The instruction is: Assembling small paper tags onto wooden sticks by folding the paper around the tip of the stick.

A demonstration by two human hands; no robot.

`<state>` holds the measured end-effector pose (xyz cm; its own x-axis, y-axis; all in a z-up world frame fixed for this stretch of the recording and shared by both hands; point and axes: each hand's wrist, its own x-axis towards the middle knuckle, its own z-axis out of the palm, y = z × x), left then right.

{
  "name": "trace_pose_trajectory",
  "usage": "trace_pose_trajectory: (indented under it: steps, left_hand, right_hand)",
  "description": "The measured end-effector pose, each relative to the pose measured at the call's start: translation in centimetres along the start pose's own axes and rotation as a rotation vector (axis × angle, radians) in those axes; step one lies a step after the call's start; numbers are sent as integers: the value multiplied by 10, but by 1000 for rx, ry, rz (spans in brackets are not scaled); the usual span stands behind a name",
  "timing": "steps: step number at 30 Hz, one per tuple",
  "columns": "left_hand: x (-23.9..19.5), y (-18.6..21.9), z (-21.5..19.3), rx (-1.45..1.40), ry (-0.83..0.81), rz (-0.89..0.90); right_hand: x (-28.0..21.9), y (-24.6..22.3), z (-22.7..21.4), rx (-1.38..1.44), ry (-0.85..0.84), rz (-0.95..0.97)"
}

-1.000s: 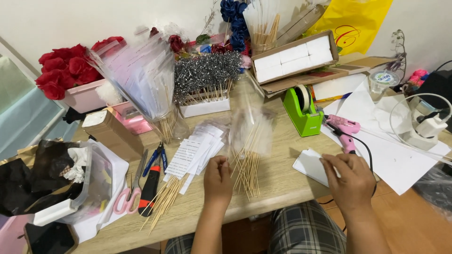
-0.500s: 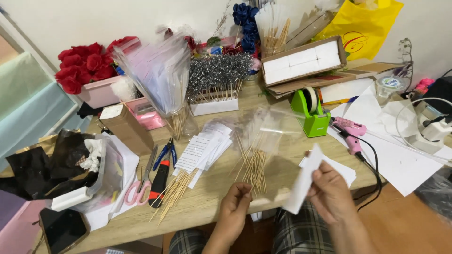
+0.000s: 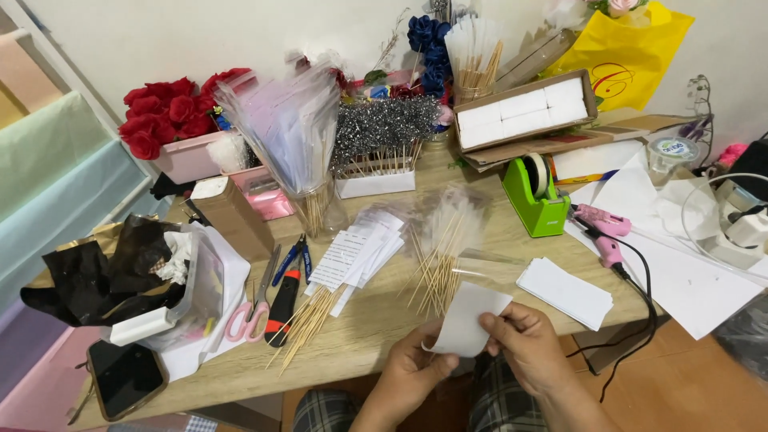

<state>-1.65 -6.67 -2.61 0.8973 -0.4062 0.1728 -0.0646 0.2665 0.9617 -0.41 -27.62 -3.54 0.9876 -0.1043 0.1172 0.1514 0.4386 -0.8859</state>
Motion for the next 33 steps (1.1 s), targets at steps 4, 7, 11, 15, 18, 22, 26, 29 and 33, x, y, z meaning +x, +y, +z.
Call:
trace_pose_trajectory:
  steps: [4,7,11,15,18,22,26,29,33]
  left_hand:
    - [-6,13,5,-124,-44,-139]
    - [-5,5,2,-221,-45,-98]
    - [-11,14,-6,-12,-71,-193]
    - [-20,13,-20,69,-138,-190]
    - [-27,23,-25,100,-113,-268]
    - [-31,28,-35,185,-122,-229]
    - [-31,45,-32,396,-38,-187]
    - [-32,52,-30,510,64,-218]
    - [-31,56,-27,529,165,-373]
  right_hand:
    - [2,-8,-1,60,34,-53]
    - [5,-8,-8,21,24,-101]
    - [14,-8,-23,51,146,-43]
    - [23,-19,-34,99,231,-49]
    - [25,-29,-41,127,198,-102]
    - [27,-31,-46,169,197,-122]
    - [23,-40,-38,150,257,-111]
    - [21,-53,-32,114,327,-138]
    - [19,-61,-31,-10,369,-243]
